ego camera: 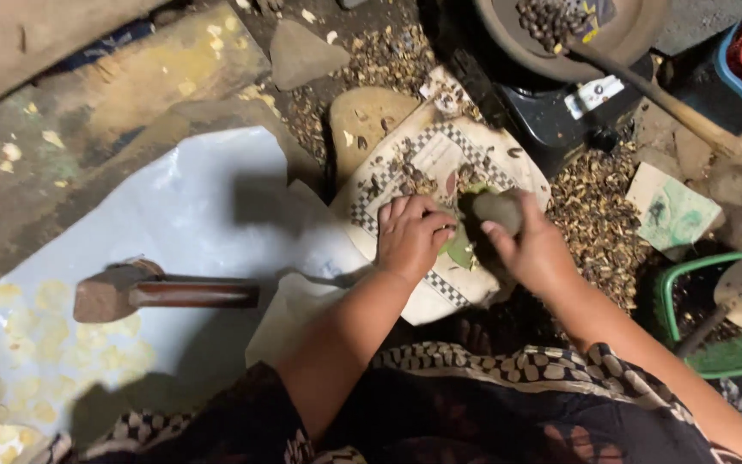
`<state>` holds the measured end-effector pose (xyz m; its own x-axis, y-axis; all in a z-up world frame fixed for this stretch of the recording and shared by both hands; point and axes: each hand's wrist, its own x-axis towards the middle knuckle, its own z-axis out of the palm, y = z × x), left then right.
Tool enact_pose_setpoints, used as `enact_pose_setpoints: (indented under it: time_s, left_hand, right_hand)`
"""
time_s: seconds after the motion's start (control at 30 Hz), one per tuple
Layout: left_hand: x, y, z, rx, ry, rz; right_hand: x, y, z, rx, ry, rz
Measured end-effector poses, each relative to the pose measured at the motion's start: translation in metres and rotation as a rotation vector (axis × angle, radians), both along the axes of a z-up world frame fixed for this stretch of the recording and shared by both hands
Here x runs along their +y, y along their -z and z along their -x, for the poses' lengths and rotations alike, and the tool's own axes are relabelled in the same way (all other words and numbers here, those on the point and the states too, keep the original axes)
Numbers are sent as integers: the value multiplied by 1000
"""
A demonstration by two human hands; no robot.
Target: Roasting beans in a pan and crushing them using a stone and a mallet tool
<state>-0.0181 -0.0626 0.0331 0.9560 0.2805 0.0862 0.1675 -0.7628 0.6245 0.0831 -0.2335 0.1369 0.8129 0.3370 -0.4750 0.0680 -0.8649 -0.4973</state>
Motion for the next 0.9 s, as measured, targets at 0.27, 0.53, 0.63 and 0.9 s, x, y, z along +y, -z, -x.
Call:
enact_pose_setpoints:
  time_s: [0.27, 0.53, 0.63, 0.9]
  left_hand:
    - [16, 20, 6, -222, -19, -146]
    - [6, 2, 18, -223, -58, -132]
    - [14, 4, 7, -246, -82, -105]
    - [2, 4, 7, -129, -145, -101]
  right_hand:
    - [27, -3, 32, -318, -548, 50]
    - [17, 15, 7, -104, -373, 22]
    - [23, 19, -5, -63, -354, 58]
    - [17, -20, 16, -10, -404, 150]
